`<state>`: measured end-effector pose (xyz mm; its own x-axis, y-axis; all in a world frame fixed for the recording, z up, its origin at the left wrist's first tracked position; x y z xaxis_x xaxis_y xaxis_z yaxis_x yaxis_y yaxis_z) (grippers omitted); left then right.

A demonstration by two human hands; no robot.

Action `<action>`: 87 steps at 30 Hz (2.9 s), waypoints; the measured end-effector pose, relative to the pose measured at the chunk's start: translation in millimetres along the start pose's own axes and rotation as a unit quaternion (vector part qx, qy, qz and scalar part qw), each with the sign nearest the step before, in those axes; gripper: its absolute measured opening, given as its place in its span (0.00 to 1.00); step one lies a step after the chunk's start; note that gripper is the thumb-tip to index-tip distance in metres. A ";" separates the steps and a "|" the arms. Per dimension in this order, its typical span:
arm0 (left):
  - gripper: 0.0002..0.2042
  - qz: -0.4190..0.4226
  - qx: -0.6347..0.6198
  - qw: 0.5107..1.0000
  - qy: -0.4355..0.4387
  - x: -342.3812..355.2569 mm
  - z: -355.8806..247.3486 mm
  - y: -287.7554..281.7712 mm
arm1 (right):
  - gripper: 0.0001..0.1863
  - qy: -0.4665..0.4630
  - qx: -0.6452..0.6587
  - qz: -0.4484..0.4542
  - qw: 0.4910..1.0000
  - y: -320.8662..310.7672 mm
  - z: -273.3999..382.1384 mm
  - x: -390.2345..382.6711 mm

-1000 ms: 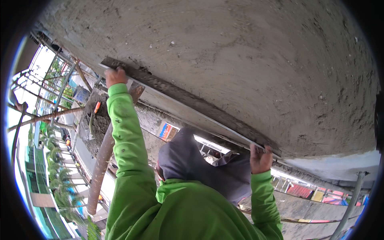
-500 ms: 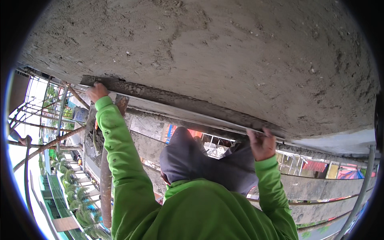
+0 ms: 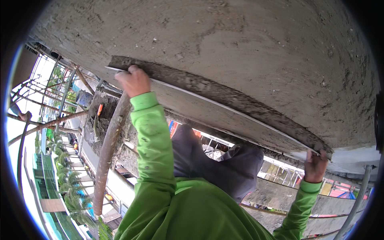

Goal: The person is smoothing wet cement on a ceiling using a long straightedge. They repeatedly drag the tool across the surface to level the material, occasionally lifting it to reposition or clear debris. The work is performed from a standing position on scaffolding.

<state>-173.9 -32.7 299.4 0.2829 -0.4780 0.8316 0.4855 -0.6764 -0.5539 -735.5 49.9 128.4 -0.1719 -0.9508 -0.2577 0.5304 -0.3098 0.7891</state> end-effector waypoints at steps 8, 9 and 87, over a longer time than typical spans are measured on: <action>0.09 0.097 -0.589 0.746 -0.295 -24.0 -17.3 -22.2 | 0.11 -0.080 -0.023 0.002 0.997 -14.2 38.2 -6.3; 0.09 0.089 -0.593 0.748 -0.285 -14.4 -4.3 -17.9 | 0.11 -0.071 -0.011 0.008 0.997 -4.8 20.1 -13.2; 0.30 0.516 -0.131 0.763 -0.366 -388.8 361.6 62.0 | 0.19 0.309 0.035 0.279 0.909 504.6 -440.7 -99.8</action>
<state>45.4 313.9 -43.5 0.8356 -0.4564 -0.3056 -0.4632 -0.2866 -0.8386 -84.9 -11.1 306.6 0.6178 -0.7846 -0.0530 0.3339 0.2006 0.9210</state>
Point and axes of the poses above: each hand's wrist, its own x-axis towards the middle knuckle, its own y-axis out of the palm, z = x × y, the point moved 7 cm from there along x, towards the middle knuckle, and after that the axes turned 8 degrees about x, right-handed, at the moved point
